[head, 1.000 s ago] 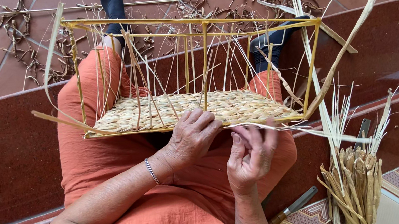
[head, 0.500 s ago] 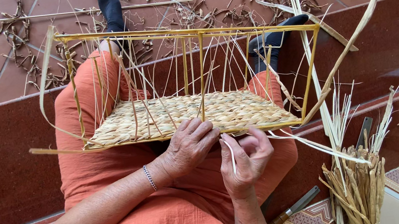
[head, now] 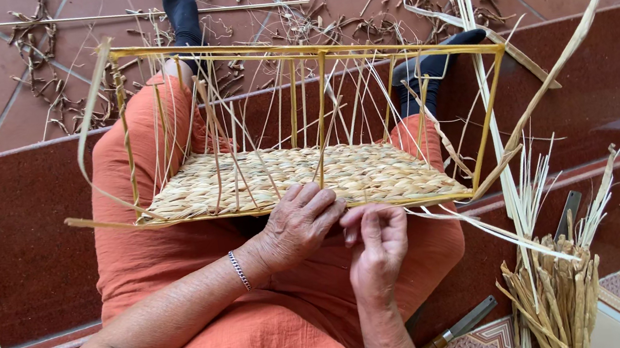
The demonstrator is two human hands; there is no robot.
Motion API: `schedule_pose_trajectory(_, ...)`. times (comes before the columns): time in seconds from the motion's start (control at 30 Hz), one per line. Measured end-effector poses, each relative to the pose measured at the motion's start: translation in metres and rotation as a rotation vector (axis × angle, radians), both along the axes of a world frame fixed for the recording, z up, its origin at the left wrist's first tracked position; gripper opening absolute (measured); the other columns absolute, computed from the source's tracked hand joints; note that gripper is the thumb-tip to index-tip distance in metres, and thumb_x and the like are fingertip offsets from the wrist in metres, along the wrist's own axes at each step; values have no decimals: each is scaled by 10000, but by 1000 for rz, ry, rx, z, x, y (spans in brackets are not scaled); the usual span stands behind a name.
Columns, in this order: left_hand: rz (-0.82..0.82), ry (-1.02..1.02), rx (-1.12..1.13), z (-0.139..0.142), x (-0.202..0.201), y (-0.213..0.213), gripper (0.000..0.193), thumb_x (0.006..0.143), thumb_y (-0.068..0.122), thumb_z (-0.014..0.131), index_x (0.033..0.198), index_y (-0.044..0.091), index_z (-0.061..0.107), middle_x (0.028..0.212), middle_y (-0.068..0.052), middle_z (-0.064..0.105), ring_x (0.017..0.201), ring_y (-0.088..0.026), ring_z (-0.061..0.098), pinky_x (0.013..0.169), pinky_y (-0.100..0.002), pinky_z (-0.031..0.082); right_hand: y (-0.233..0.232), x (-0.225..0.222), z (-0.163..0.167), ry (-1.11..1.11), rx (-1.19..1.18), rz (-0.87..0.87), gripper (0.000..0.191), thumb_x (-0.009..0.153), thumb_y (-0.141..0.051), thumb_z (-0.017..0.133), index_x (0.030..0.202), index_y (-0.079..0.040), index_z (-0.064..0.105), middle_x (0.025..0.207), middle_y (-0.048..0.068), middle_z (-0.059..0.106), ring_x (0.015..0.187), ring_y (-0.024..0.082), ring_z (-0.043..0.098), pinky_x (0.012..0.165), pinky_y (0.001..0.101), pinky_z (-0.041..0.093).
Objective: The person weaves dried palm strips into a rectangular basket frame held between their legs. They interlace the strips by hand, pulling them through the frame to build up the basket base.
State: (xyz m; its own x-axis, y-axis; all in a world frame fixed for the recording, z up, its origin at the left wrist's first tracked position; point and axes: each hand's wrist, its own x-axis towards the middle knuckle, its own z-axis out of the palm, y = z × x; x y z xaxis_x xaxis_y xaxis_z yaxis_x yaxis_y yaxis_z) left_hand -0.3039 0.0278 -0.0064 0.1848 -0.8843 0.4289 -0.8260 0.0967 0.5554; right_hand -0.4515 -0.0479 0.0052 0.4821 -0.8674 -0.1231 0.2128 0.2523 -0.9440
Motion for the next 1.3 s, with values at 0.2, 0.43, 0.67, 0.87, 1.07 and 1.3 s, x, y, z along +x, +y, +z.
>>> schedule_pose_trajectory(0.2,-50,-30,-30,-1,-1,3,353,856,196,659,1168,31,664,1060,-66,574,956,-233,558,788,-380,459,22,-13,-23,375,-274,-25,82,1055,-66,627,1032,-38,553,844,3,536,721,58,440,635,206,396)
schedule_pose_trajectory(0.43,-63,-49,-37,-3,-3,4,347,850,184,661,1157,21,673,1071,-67,575,969,-236,560,780,-381,471,21,-17,-13,520,-533,84,86,1047,-74,623,1030,-23,555,871,9,599,753,69,503,674,228,476)
schedule_pose_trajectory(0.67,-82,-27,-21,-8,-7,7,268,839,184,654,1069,44,658,1094,-80,590,990,-254,570,798,-392,479,19,-12,0,552,-659,126,85,1022,-46,624,1018,-19,544,785,45,629,619,111,554,564,272,479)
schedule_pose_trajectory(0.87,-72,-31,-15,-14,-10,5,292,844,188,650,1094,36,663,1085,-81,585,992,-254,568,811,-398,483,16,-7,10,614,-732,142,83,986,-18,649,975,-23,567,743,64,624,572,162,593,527,310,476)
schedule_pose_trajectory(1.07,-76,-7,-9,-15,-9,7,294,845,195,648,1095,42,659,1087,-80,588,999,-252,567,824,-389,485,12,-4,16,647,-720,169,92,982,-31,668,949,-30,581,721,45,625,571,135,593,536,295,484)
schedule_pose_trajectory(1.3,98,51,-33,-4,-4,-14,205,905,213,704,1050,71,684,916,-43,551,864,-211,546,750,-366,461,-6,26,37,462,-591,49,81,1011,-14,690,1056,-3,623,880,33,671,748,75,562,657,235,487)
